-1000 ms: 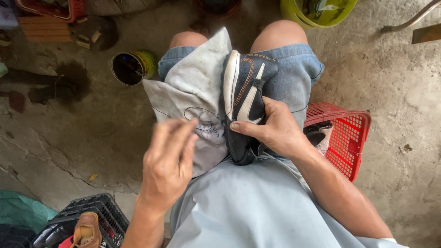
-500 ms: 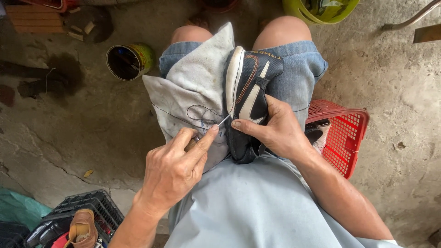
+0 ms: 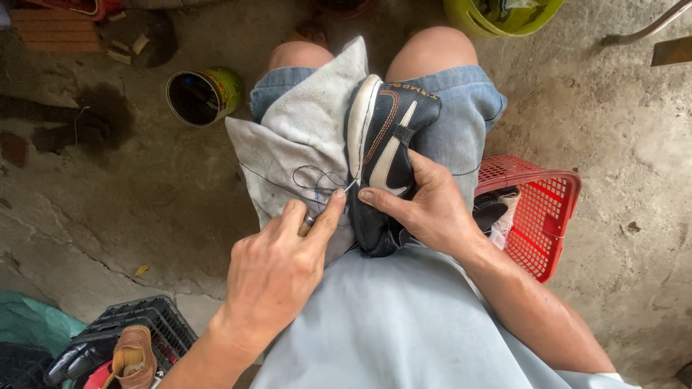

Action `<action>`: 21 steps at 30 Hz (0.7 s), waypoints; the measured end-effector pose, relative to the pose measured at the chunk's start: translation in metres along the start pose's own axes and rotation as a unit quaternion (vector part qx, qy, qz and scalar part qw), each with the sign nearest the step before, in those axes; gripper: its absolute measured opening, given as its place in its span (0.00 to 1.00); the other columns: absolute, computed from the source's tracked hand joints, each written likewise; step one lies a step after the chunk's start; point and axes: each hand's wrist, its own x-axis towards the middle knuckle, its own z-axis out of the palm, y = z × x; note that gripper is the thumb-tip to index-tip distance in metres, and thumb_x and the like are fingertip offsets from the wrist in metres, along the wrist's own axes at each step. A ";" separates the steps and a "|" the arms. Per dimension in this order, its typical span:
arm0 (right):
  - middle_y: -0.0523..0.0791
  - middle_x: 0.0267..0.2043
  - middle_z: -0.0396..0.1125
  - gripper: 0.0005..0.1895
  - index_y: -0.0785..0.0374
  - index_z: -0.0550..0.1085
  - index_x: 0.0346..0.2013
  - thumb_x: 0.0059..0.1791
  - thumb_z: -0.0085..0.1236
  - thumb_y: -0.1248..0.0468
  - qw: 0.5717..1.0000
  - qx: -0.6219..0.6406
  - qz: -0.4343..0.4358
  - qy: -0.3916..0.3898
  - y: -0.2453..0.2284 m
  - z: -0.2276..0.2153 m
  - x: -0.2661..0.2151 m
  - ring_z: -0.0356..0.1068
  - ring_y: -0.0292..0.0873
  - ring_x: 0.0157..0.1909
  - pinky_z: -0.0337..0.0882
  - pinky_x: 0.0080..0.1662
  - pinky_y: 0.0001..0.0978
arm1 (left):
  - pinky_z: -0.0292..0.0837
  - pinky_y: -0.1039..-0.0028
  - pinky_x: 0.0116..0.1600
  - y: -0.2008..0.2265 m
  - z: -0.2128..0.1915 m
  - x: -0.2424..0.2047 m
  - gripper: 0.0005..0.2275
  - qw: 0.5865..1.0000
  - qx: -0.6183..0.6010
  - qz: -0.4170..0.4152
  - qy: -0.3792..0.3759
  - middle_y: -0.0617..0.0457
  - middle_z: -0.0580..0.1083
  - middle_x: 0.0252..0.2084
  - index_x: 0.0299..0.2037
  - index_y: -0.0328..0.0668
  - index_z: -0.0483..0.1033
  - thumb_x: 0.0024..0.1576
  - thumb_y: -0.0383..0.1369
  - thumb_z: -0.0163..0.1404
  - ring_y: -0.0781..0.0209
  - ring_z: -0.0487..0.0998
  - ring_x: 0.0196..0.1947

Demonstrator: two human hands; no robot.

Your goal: The person sits and sews a black Nike sneaker resting on their lap using a needle and thread. They repeatedly push the needle through the shoe's upper and pull the thread to secure the stitches.

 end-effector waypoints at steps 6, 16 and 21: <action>0.34 0.33 0.69 0.09 0.59 0.75 0.38 0.48 0.68 0.62 1.000 0.006 -0.006 -0.012 0.002 0.000 0.002 0.62 0.27 0.36 0.70 0.39 0.22 | 0.66 0.64 0.12 -0.002 0.006 0.011 0.28 0.998 0.037 0.013 -0.053 0.56 0.67 0.31 0.66 0.64 0.73 0.51 0.34 0.52 0.60 0.71 0.13; 0.34 0.33 0.67 0.10 0.59 0.74 0.38 0.48 0.68 0.62 1.000 0.008 -0.018 -0.017 0.011 -0.002 0.005 0.61 0.27 0.37 0.69 0.39 0.22 | 0.70 0.57 0.15 -0.010 0.013 0.026 0.28 0.994 0.002 0.031 -0.107 0.54 0.71 0.27 0.67 0.64 0.71 0.52 0.34 0.49 0.51 0.74 0.09; 0.34 0.36 0.69 0.11 0.59 0.75 0.41 0.49 0.67 0.62 0.998 -0.006 -0.049 -0.025 0.012 -0.002 0.007 0.63 0.28 0.40 0.70 0.43 0.22 | 0.70 0.54 0.14 -0.013 0.020 0.031 0.26 0.994 -0.038 0.033 -0.096 0.52 0.70 0.25 0.66 0.62 0.73 0.54 0.32 0.47 0.45 0.73 0.09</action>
